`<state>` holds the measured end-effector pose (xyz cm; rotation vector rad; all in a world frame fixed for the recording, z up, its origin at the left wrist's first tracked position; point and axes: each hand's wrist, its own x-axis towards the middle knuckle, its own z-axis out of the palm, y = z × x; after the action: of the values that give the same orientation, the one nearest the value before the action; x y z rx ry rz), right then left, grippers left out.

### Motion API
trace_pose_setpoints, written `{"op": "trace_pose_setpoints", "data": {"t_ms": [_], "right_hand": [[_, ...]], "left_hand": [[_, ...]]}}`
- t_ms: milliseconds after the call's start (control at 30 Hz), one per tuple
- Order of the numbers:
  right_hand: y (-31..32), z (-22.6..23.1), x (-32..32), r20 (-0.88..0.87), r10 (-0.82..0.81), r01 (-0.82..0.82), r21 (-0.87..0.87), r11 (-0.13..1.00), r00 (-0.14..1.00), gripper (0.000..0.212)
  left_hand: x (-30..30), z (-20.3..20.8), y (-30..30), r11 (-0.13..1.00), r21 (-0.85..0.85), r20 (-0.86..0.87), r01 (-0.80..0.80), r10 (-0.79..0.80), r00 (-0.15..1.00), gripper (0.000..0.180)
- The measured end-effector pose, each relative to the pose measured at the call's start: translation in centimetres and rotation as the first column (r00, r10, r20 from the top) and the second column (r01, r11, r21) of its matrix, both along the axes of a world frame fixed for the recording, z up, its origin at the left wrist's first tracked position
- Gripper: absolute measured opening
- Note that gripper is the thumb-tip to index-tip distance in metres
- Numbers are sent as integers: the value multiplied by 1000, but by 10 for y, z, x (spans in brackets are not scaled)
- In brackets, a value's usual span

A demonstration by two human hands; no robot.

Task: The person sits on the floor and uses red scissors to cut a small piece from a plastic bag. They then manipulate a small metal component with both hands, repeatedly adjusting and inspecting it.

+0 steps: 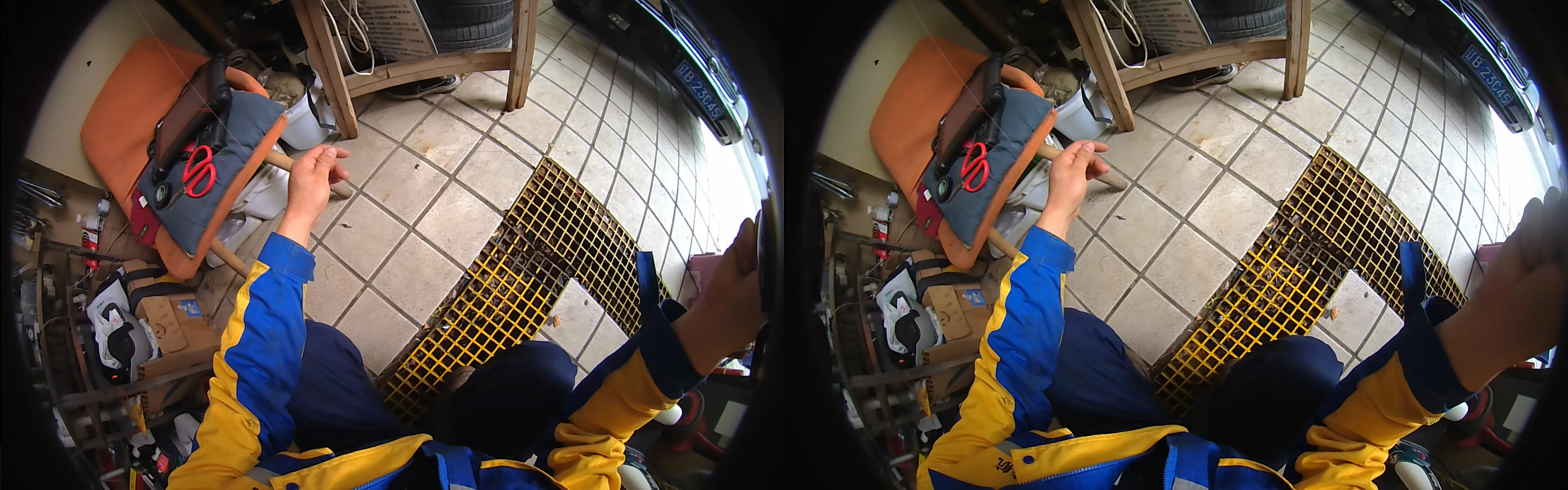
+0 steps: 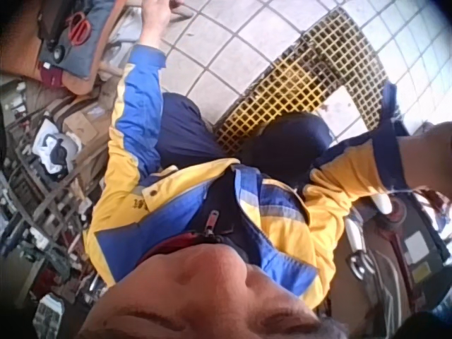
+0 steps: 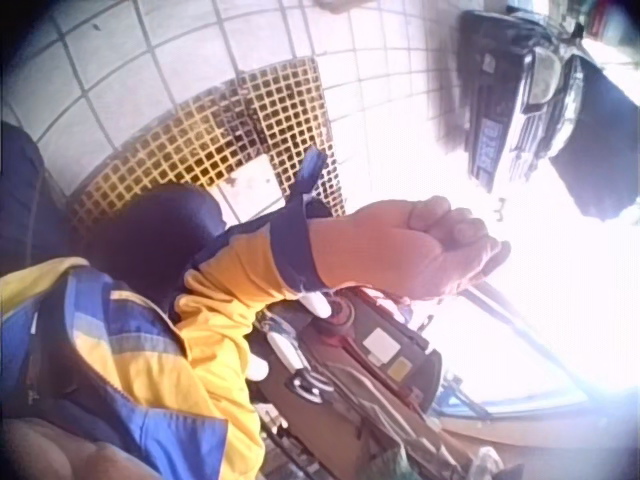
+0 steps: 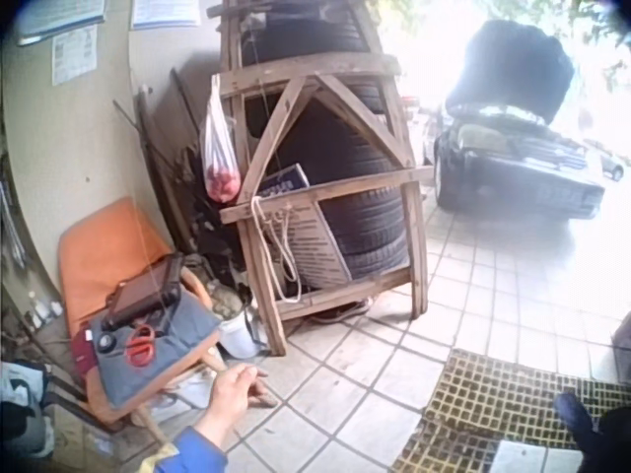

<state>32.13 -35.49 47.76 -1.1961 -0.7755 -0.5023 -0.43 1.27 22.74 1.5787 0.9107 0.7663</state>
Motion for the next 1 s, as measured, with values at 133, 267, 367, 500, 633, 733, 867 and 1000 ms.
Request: {"op": "trace_pose_setpoints", "data": {"t_ms": [133, 267, 367, 500, 633, 733, 867, 1000], "right_hand": [[9, -1, -5, -75, 86, -84, 32, 996, 993, 36], [17, 0, -11, -164, 93, -78, 94, 992, 982, 30], [15, -3, -10, -167, 36, -26, 60, 998, 985, 15], [16, -16, -11, -97, -50, 40, -103, 994, 994, 21], [39, -38, -28, -100, -16, 7, -86, 996, 995, 34], [62, -54, -55, -241, 264, -318, -218, 923, 934, 39], [95, -76, -101, -426, 516, -649, -269, 711, 743, 31], [118, -106, -140, -638, 543, -838, -390, 382, 545, 32]], "left_hand": [[-10, 8, 1, 999, 31, 21, -24, 23, 1000, 32], [-13, 11, -1, 996, 59, -47, -71, 74, 996, 32], [-11, 10, -1, 997, 66, 55, -45, 42, 998, 32], [-12, -2, -1, 999, -26, -91, 45, -47, 995, 31], [-16, -8, 0, 977, -108, -300, 186, -211, 930, 25], [-14, 7, -12, 967, 20, -579, 253, -195, 792, 46], [2, 62, -40, 965, 65, -115, 253, -244, 963, 35], [8, 104, -86, 861, -198, 275, 469, -410, 869, 33]]}}
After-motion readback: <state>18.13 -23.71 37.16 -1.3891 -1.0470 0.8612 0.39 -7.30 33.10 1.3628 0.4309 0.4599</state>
